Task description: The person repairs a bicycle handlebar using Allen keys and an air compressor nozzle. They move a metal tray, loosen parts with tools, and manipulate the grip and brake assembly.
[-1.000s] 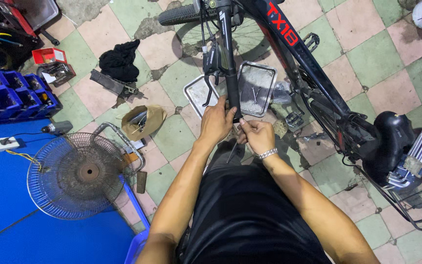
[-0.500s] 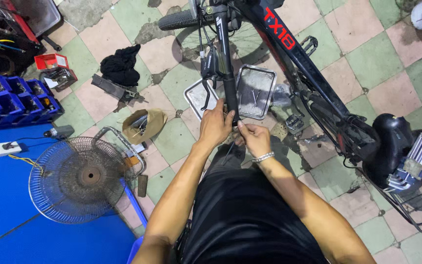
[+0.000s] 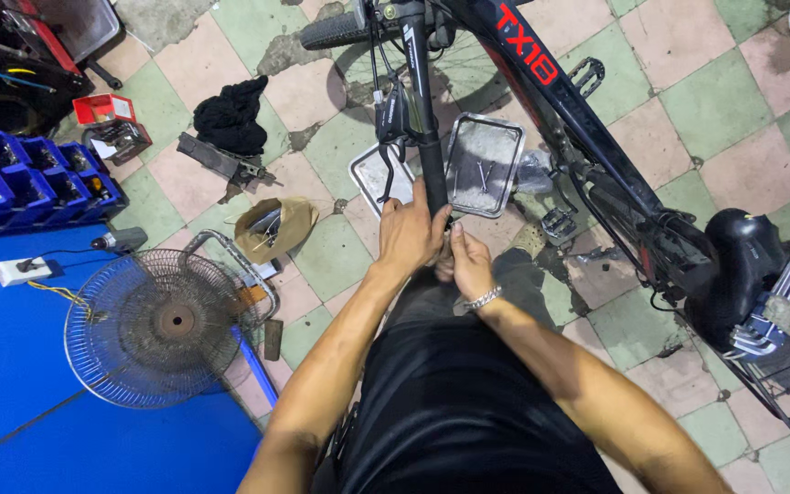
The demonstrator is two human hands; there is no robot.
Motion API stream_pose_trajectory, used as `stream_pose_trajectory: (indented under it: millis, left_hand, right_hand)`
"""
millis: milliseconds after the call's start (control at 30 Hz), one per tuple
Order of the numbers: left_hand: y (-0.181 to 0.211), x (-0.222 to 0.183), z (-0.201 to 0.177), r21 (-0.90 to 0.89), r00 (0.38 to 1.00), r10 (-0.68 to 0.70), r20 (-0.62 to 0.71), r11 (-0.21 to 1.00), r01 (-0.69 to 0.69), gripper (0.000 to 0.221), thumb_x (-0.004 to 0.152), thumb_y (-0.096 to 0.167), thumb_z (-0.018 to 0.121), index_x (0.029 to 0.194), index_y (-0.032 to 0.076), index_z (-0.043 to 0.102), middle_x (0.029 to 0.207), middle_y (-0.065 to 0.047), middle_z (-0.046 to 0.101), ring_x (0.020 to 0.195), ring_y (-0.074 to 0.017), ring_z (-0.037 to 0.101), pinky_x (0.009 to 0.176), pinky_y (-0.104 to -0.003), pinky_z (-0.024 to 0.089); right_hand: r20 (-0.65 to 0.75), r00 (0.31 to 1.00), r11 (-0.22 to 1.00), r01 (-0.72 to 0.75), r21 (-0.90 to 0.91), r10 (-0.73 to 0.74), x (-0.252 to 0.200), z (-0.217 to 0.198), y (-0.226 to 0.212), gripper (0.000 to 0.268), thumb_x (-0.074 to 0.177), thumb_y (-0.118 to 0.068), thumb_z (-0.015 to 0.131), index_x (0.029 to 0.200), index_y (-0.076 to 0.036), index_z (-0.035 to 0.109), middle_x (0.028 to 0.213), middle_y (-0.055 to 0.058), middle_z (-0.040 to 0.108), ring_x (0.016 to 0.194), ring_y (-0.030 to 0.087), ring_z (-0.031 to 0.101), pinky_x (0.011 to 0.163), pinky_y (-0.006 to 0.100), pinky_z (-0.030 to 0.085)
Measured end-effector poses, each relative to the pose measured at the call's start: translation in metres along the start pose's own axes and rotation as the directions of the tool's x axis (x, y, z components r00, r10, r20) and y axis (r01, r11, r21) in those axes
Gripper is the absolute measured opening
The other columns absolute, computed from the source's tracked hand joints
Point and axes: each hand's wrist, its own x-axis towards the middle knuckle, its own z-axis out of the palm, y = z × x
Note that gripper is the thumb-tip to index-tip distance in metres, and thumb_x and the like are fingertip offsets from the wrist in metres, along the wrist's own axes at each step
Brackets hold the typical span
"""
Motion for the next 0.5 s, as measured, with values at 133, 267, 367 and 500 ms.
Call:
stream_pose_trajectory:
  millis: [133,267,367,500]
  left_hand:
    - [-0.022,-0.002,-0.001,0.01,0.987,0.151,-0.059,0.988,-0.151,0.072,0.097,0.037,0.064,0.141,-0.014,0.04,0.07,-0.018,0.069,0.062,-0.0384,0.065,0.077,-0.047,0.043]
    - [-0.026,-0.003,0.003,0.005,0.987,0.158,-0.04,0.987,-0.158,0.072,0.098,0.039,0.065,0.141,-0.013,0.041,0.07,-0.018,0.069,0.065,-0.0386,0.067,0.079,-0.047,0.045]
    - [-0.022,-0.001,0.005,-0.022,0.994,0.105,-0.017,0.994,-0.105,0.07,0.097,0.038,0.065,0.142,-0.011,0.041,0.069,-0.018,0.07,0.064,-0.0388,0.066,0.078,-0.047,0.046]
    - [-0.017,-0.004,0.007,-0.01,0.991,0.13,-0.032,0.991,-0.131,0.07,0.097,0.037,0.066,0.142,-0.011,0.041,0.067,-0.018,0.068,0.065,-0.0397,0.066,0.079,-0.047,0.047]
  right_hand:
    - [0.44,0.886,0.32,0.464,-0.826,-0.148,0.02,-0.001,-0.077,0.038,0.105,-0.034,0.055,0.09,-0.002,0.071,0.074,0.016,0.069,0.068,0.032,0.065,0.065,0.044,0.053]
    - [0.493,0.802,-0.28,0.586,-0.761,0.338,0.033,0.032,-0.146,0.037,0.095,-0.039,0.059,0.081,-0.01,0.076,0.071,0.019,0.07,0.065,0.041,0.067,0.067,0.05,0.054]
    - [0.567,0.644,-0.418,0.765,-0.49,0.515,0.046,0.055,-0.165,0.041,0.095,-0.042,0.059,0.074,-0.01,0.075,0.069,0.016,0.068,0.069,0.038,0.069,0.068,0.049,0.055]
    - [0.599,0.57,-0.444,0.82,-0.362,0.563,0.052,0.06,-0.172,0.037,0.09,-0.039,0.061,0.073,-0.009,0.074,0.068,0.016,0.069,0.067,0.038,0.07,0.064,0.049,0.056]
